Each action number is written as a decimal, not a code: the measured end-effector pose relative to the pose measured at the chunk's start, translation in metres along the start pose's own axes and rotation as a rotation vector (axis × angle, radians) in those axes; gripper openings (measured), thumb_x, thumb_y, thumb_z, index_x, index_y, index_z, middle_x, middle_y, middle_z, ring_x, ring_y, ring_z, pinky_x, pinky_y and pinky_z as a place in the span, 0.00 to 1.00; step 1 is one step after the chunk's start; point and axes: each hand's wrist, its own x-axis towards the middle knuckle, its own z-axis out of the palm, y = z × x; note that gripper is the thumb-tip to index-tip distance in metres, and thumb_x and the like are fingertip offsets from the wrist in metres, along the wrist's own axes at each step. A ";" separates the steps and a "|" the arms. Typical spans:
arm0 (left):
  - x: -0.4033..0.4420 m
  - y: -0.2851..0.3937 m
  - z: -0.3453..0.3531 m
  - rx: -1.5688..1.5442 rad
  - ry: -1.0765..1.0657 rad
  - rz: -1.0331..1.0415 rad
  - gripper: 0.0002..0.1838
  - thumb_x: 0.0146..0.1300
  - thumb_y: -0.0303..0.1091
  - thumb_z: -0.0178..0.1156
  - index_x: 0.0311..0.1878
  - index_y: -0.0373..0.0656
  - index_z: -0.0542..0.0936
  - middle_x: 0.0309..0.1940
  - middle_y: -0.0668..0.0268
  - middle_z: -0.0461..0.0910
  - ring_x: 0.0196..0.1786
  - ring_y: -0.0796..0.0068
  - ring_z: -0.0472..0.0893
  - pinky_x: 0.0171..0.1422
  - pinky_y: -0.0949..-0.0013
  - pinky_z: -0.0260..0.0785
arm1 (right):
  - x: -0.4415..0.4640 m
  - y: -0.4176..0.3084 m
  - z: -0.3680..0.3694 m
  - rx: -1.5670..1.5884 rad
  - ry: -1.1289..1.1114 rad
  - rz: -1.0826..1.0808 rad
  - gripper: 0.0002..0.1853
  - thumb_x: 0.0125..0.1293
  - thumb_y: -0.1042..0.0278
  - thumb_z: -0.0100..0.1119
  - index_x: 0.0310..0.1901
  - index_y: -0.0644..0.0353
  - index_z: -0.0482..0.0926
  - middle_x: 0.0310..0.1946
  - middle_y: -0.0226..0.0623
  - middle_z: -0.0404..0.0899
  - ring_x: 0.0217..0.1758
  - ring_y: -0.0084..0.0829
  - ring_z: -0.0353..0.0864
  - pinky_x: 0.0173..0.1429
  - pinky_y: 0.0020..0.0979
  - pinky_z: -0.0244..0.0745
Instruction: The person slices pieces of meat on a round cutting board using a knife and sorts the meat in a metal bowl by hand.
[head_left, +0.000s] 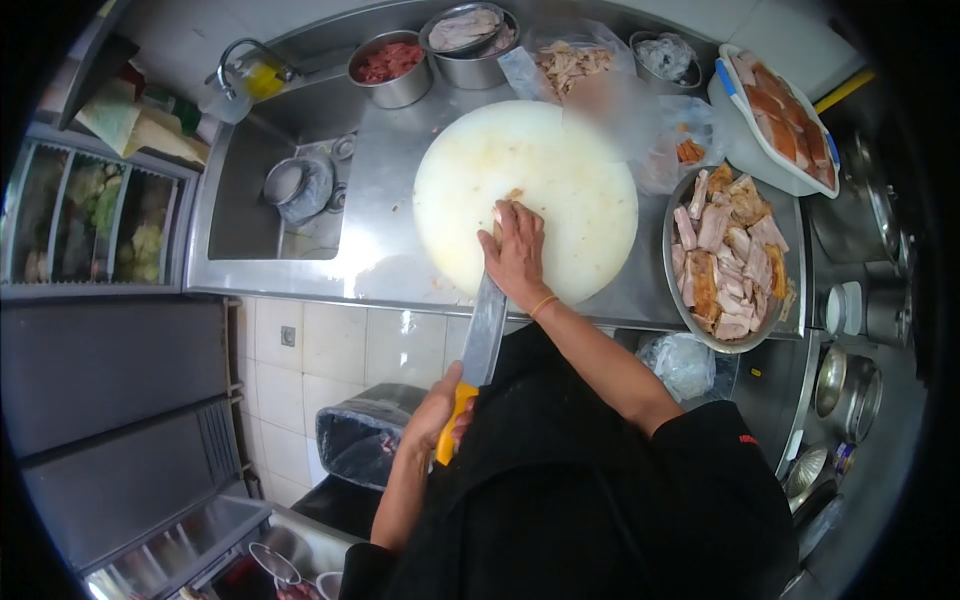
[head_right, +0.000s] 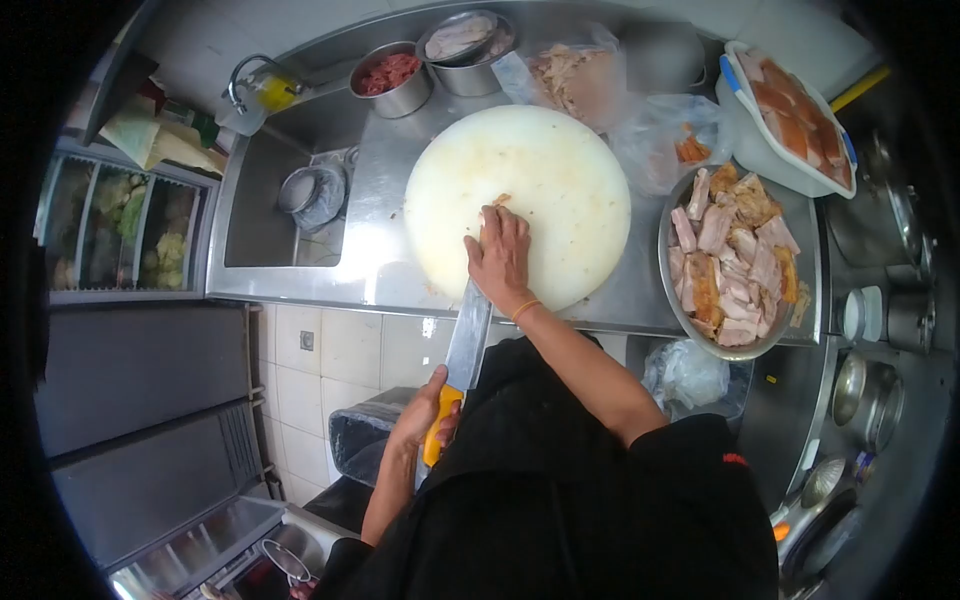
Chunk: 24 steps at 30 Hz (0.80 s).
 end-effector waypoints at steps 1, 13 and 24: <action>0.003 0.000 -0.001 0.006 0.001 0.010 0.36 0.79 0.69 0.38 0.28 0.44 0.71 0.13 0.71 0.64 0.12 0.77 0.63 0.16 0.71 0.58 | -0.001 0.004 0.005 0.004 0.020 -0.012 0.26 0.64 0.69 0.67 0.63 0.63 0.73 0.63 0.52 0.71 0.66 0.54 0.66 0.71 0.52 0.62; 0.019 0.101 0.051 0.135 -0.010 0.159 0.37 0.77 0.71 0.39 0.28 0.44 0.70 0.11 0.71 0.63 0.09 0.78 0.61 0.14 0.72 0.59 | 0.102 0.041 -0.030 0.099 0.313 -0.054 0.17 0.63 0.80 0.60 0.54 0.61 0.79 0.52 0.48 0.77 0.59 0.53 0.71 0.69 0.50 0.65; 0.072 0.206 0.117 0.162 0.184 0.188 0.37 0.80 0.67 0.35 0.30 0.43 0.72 0.13 0.69 0.65 0.10 0.75 0.65 0.16 0.70 0.62 | 0.343 0.176 -0.003 -0.161 0.084 -0.005 0.17 0.58 0.69 0.62 0.50 0.59 0.87 0.51 0.46 0.82 0.61 0.49 0.76 0.71 0.48 0.65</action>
